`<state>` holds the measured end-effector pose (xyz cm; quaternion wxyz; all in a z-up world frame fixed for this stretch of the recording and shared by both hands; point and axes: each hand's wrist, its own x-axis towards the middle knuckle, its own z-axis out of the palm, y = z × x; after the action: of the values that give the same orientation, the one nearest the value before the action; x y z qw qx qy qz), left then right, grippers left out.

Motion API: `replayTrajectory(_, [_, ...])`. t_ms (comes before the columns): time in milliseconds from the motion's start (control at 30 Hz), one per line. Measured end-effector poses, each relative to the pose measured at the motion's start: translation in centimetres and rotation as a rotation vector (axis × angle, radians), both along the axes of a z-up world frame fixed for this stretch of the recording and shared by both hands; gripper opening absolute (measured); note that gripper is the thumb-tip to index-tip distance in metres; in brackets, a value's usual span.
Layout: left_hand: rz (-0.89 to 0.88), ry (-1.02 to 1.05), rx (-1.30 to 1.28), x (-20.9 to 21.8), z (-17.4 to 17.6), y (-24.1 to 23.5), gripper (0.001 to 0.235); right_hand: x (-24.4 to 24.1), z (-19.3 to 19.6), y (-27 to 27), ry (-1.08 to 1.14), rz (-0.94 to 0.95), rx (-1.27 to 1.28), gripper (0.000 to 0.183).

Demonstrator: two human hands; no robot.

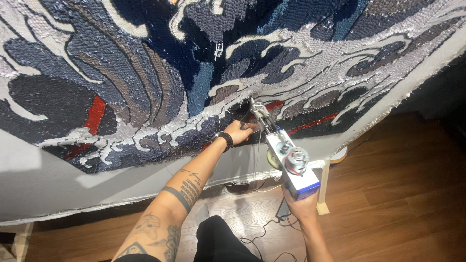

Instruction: The person uses a handheld tufting gun to apply white yarn into a rug stretched on a frame. The operator guides the tool along a pre-marked red line, creating a continuous white border while maintaining steady pressure and alignment.

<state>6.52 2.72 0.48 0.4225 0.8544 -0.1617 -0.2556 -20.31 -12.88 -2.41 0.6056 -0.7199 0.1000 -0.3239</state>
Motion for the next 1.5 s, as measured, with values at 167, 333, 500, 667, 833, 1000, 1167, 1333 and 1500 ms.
replayTrajectory(167, [0.019, 0.015, -0.003, 0.9, 0.1, 0.3, 0.034, 0.4, -1.3, -0.5, 0.089, -0.042, -0.051, 0.048])
replayTrajectory(333, [0.049, -0.004, 0.059, 0.7, 1.3, 0.8, 0.034, 0.2, -0.2, 1.2, 0.036, -0.067, -0.026, 0.048])
replayTrajectory(500, [0.079, -0.051, 0.167, 0.1, 2.8, 1.3, 0.038, 0.1, 0.0, 2.7, 0.181, -0.055, 0.21, 0.022])
replayTrajectory(667, [0.111, -0.062, 0.211, -1.8, 5.6, 1.7, 0.03, 0.1, -0.9, 1.9, 0.158, -0.02, 0.202, 0.005])
replayTrajectory(833, [0.131, -0.067, 0.204, -2.5, 6.4, 1.9, 0.044, -0.3, -0.9, 1.5, 0.209, -0.11, 0.124, 0.017])
replayTrajectory(1000, [0.11, -0.101, 0.191, -2.1, 7.6, 1.6, 0.036, 0.2, 0.1, 1.2, 0.137, -0.077, 0.129, 0.01])
replayTrajectory(1167, [0.1, -0.072, 0.177, -3.0, 8.6, 2.0, 0.038, -0.1, 1.8, 2.1, 0.134, -0.06, 0.173, 0.022])
replayTrajectory(1333, [0.102, -0.135, 0.176, -2.4, 8.6, 1.8, 0.039, 0.2, 3.8, 2.0, 0.025, -0.003, 0.041, 0.023])
replayTrajectory(1500, [0.1, -0.143, 0.172, -2.6, 8.7, 1.7, 0.043, 0.0, 3.7, 1.7, -0.015, 0.079, 0.122, 0.021])
